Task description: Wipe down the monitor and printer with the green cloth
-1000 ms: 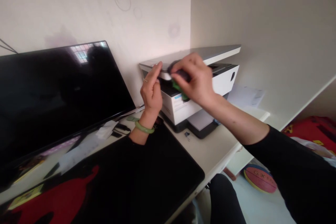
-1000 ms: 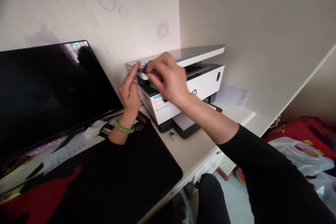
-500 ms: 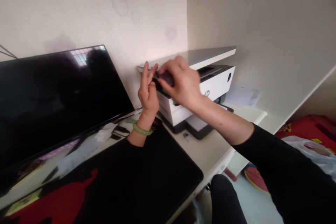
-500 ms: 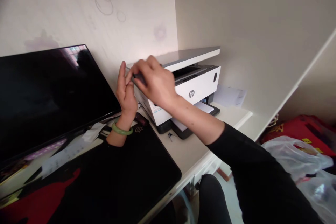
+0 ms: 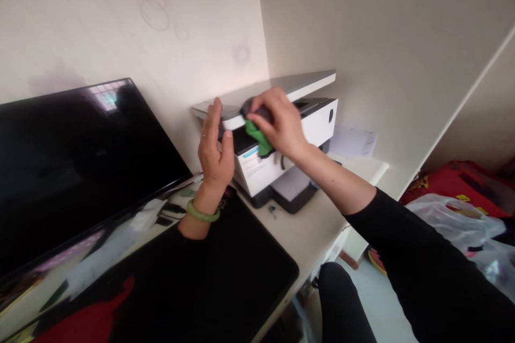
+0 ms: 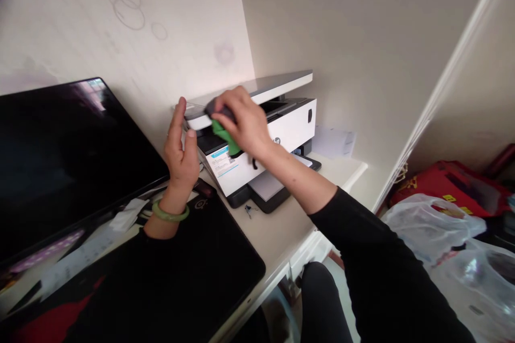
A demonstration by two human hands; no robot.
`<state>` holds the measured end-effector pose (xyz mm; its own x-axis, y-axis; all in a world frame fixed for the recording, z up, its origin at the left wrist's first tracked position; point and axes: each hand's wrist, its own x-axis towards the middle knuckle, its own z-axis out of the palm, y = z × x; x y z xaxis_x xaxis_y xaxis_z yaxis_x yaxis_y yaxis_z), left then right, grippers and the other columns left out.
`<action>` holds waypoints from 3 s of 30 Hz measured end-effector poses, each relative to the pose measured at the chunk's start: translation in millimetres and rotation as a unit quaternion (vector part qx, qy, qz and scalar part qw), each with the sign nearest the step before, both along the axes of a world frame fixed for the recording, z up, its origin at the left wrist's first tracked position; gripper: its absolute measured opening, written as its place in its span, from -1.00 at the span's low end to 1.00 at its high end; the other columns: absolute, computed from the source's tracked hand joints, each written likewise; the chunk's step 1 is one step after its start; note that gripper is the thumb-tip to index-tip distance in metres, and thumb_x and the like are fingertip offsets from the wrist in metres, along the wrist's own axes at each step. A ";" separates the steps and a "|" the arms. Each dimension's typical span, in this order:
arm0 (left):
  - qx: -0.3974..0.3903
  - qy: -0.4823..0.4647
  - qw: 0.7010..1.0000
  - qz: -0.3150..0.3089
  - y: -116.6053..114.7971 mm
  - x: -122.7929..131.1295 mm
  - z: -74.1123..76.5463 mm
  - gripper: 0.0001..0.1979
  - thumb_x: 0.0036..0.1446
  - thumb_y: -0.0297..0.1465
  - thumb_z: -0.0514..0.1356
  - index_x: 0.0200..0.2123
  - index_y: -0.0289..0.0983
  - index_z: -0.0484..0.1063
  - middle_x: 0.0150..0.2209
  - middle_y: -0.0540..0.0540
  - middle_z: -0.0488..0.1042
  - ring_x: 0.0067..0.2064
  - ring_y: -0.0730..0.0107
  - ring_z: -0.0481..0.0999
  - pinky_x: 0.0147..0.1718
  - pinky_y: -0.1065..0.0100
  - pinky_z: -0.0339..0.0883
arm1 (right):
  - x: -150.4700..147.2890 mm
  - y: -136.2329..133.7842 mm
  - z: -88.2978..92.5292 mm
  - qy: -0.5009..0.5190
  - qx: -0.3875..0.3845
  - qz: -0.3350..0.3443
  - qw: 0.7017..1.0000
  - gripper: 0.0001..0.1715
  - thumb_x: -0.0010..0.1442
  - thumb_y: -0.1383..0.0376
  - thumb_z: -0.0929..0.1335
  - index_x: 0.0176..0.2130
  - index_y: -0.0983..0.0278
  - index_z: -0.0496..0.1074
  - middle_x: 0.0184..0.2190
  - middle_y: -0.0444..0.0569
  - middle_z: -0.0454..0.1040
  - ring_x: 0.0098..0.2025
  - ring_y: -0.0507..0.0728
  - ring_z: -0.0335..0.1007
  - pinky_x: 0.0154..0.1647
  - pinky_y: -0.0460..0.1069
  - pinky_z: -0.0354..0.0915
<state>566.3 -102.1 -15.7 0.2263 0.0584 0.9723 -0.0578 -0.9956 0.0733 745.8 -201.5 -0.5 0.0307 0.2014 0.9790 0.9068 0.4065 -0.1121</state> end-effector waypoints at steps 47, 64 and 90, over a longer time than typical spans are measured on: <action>0.043 -0.063 0.989 0.126 -16.9 6.4 5.4 -0.45 0.38 -0.35 0.16 0.39 -0.32 0.46 0.36 -0.17 0.54 0.39 0.09 0.54 0.42 0.00 0.40 | 55.7 -1.0 -11.6 0.056 -0.022 0.037 0.998 -0.75 0.55 0.15 0.26 -0.08 0.16 0.48 -0.03 0.00 0.55 0.03 0.18 0.46 0.15 0.15 0.45; 0.029 -0.074 0.990 0.116 -19.8 10.8 3.2 -0.46 0.41 -0.35 0.18 0.39 -0.36 0.46 0.38 -0.22 0.52 0.42 0.05 0.51 0.46 -0.02 0.34 | 119.4 6.1 -12.8 0.201 0.011 -0.019 0.979 -0.95 0.42 0.22 0.35 -0.14 0.12 0.43 -0.03 0.00 0.59 0.07 0.21 0.49 0.27 0.27 0.44; 0.006 -0.072 0.990 0.124 -27.0 11.1 2.9 -0.50 0.46 -0.33 0.16 0.42 -0.09 0.43 0.41 -0.05 0.50 0.43 0.07 0.49 0.50 -0.08 0.33 | 252.6 46.6 -5.5 0.443 0.050 -0.055 0.893 -0.85 0.41 0.17 0.31 -0.13 0.19 0.39 -0.02 0.05 0.60 0.10 0.20 0.58 0.38 0.27 0.38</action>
<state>577.4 -129.1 -12.8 0.0647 0.0837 0.9944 0.1787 -0.9813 0.0710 998.4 -154.9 -5.9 0.8168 0.0628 0.5735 0.5151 0.3682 -0.7740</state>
